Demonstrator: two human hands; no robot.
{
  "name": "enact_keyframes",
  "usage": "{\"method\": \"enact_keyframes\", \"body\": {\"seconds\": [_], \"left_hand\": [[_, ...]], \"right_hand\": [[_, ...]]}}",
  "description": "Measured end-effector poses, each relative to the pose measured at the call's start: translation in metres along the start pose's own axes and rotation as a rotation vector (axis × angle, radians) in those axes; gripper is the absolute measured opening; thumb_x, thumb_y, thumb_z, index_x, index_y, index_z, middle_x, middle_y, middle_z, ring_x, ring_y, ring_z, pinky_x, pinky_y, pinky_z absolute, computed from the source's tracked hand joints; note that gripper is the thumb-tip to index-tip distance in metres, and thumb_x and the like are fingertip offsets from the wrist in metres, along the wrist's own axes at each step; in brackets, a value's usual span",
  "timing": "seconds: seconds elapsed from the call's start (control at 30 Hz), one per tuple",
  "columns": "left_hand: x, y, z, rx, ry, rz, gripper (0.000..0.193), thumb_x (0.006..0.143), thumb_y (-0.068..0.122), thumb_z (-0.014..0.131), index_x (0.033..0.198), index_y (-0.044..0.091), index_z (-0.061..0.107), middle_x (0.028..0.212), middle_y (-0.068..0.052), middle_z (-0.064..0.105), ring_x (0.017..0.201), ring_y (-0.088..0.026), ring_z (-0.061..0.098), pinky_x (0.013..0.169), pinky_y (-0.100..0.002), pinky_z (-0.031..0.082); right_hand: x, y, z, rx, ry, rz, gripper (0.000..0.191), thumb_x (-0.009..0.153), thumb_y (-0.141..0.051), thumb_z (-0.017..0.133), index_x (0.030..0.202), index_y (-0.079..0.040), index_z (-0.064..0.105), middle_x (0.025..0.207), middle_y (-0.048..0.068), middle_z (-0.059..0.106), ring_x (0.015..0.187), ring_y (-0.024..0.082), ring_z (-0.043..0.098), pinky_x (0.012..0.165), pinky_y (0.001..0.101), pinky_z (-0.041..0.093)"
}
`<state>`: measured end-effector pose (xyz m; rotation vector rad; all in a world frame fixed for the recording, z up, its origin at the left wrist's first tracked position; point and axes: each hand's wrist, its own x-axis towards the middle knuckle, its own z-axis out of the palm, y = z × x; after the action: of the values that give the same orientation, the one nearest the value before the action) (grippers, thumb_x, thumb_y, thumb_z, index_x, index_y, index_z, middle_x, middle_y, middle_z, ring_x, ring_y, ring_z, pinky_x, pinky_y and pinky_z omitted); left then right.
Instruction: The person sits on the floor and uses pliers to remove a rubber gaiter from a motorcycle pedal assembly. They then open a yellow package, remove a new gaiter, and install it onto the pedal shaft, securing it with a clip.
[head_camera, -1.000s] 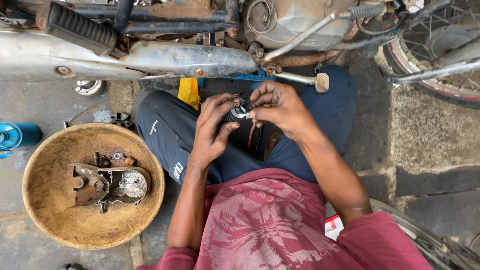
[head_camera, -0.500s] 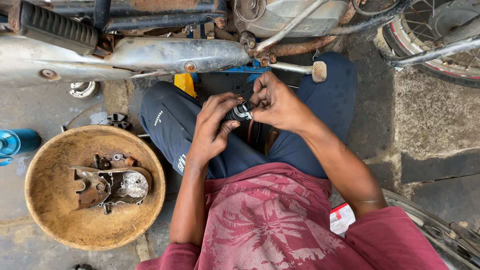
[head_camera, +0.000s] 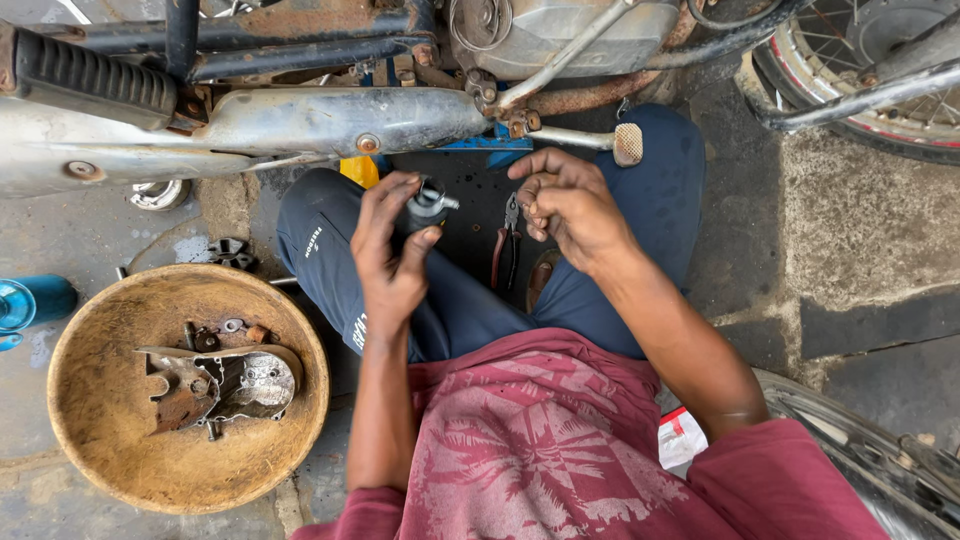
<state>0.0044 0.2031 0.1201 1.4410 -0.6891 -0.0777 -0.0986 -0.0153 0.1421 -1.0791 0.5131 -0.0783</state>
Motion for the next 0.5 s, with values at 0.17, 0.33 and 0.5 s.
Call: {"method": "enact_keyframes", "body": {"seconds": [0.17, 0.33, 0.5], "left_hand": [[-0.002, 0.005, -0.016, -0.019, -0.074, -0.015, 0.042, 0.094, 0.013, 0.078, 0.131, 0.0, 0.062, 0.132, -0.018, 0.063, 0.123, -0.028, 0.065, 0.108, -0.036, 0.052], [0.001, 0.015, -0.008, 0.07, -0.094, 0.034, 0.042, 0.092, 0.011, 0.079, 0.13, 0.001, 0.062, 0.132, -0.018, 0.063, 0.122, -0.032, 0.064, 0.107, -0.038, 0.053], [0.004, 0.026, -0.004, 0.161, -0.09, 0.082, 0.044, 0.091, 0.01, 0.08, 0.131, 0.003, 0.062, 0.131, -0.018, 0.064, 0.122, -0.035, 0.064, 0.107, -0.041, 0.053]], "right_hand": [[-0.011, -0.008, 0.008, -0.363, -0.065, -0.184, 0.022, 0.093, -0.002, 0.074, 0.114, 0.003, 0.072, 0.097, 0.006, 0.073, 0.083, 0.01, 0.068, 0.074, 0.023, 0.058], [-0.016, -0.01, 0.04, -0.658, -0.131, -0.469, 0.031, 0.085, -0.002, 0.085, 0.113, 0.002, 0.073, 0.103, 0.01, 0.072, 0.087, 0.012, 0.069, 0.074, 0.0251, 0.058], [-0.021, -0.012, 0.062, -0.887, -0.013, -0.716, 0.022, 0.088, -0.003, 0.085, 0.107, 0.001, 0.074, 0.102, 0.012, 0.075, 0.086, 0.016, 0.075, 0.073, 0.0282, 0.06]]}}
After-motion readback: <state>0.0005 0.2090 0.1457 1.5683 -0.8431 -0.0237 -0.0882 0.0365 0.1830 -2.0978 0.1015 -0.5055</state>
